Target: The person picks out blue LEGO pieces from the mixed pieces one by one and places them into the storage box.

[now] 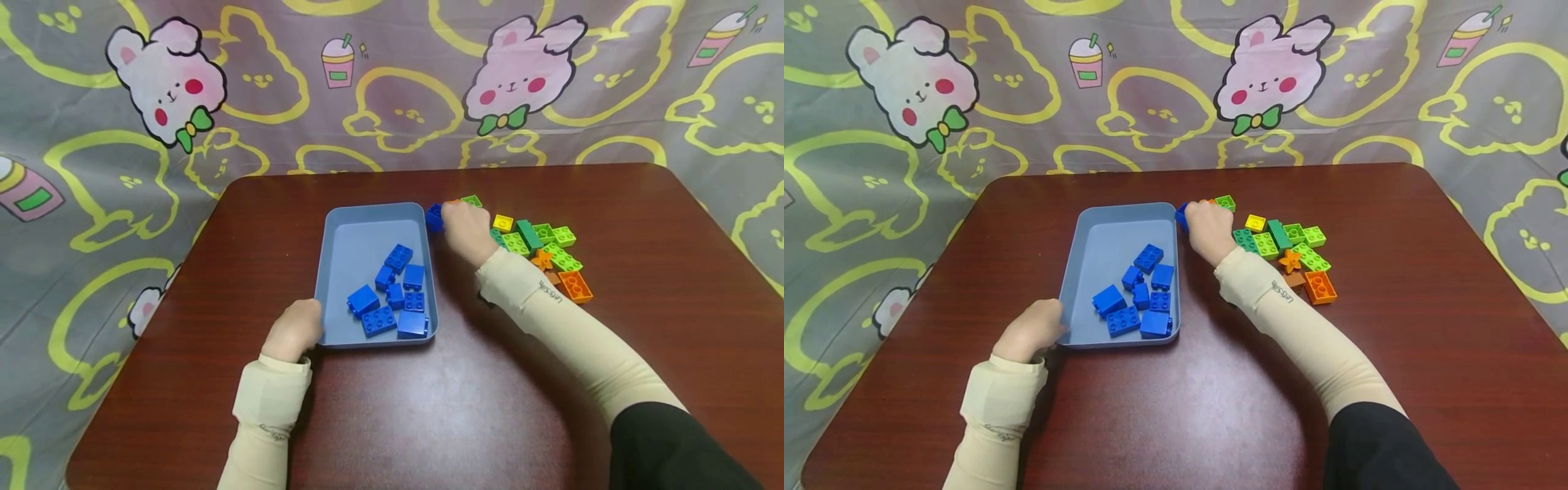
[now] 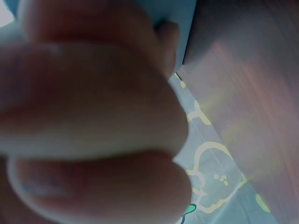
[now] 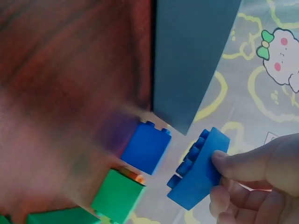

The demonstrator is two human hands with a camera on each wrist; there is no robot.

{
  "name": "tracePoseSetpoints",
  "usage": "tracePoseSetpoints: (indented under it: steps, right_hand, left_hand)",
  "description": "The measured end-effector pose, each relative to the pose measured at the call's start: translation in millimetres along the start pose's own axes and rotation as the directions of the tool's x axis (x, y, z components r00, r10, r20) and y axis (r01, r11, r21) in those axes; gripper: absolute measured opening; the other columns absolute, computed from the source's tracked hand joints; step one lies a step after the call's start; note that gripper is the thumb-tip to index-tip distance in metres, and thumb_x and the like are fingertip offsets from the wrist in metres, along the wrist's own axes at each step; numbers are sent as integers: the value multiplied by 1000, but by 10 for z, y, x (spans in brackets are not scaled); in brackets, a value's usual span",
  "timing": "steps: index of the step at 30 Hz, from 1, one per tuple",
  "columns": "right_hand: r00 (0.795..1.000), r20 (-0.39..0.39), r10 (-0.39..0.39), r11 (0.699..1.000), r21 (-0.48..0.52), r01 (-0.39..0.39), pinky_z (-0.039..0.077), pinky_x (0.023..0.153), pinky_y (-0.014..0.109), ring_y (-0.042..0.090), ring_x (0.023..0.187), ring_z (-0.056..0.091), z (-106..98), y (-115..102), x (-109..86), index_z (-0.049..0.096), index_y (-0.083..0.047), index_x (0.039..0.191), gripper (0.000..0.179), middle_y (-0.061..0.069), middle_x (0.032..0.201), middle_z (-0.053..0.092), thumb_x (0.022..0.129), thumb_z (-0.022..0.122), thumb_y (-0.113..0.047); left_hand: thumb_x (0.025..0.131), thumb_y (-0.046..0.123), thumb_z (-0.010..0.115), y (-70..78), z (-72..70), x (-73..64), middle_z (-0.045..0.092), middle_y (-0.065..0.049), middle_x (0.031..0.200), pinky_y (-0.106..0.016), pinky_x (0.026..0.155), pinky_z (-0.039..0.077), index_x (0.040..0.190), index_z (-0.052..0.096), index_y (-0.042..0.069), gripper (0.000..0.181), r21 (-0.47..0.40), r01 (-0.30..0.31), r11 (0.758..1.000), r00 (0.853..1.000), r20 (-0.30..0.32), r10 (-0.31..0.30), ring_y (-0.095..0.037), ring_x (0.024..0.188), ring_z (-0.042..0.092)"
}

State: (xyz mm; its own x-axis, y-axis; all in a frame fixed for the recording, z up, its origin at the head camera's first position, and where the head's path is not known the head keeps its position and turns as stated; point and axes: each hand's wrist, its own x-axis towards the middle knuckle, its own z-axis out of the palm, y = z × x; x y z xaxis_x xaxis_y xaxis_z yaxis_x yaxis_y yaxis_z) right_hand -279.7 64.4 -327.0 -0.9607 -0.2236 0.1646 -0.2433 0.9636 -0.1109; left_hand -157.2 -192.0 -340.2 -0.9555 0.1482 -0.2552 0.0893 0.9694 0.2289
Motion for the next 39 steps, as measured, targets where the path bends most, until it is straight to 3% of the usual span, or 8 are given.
tracePoseSetpoints:
  steps: [9,20,39]
  right_hand:
    - [983,-109,-148,989,-44,144,49,52,41,28,64,55,-67,-157,37,62,0,92,14,15,79,58,80,63,-7]
    - [966,-48,-253,964,-97,248,49,54,40,28,67,58,-23,-336,144,65,-2,98,18,15,82,58,81,63,-9]
    - [948,67,-313,929,-187,320,51,57,36,25,66,56,40,-571,201,66,-6,97,17,14,85,59,82,63,-11]
  left_hand:
    - [76,-10,44,-7,9,4,48,-10,56,-30,44,41,59,51,1,22,-3,10,1000,1000,-1,-10,-22,51,48]
    - [77,-10,43,-10,15,10,47,-10,56,-30,45,41,58,51,2,23,2,5,1000,1000,-8,-5,-22,52,47]
    - [75,-11,43,-17,14,13,48,-11,59,-31,44,41,59,52,1,22,-5,12,1000,1000,-15,-12,-22,53,48]
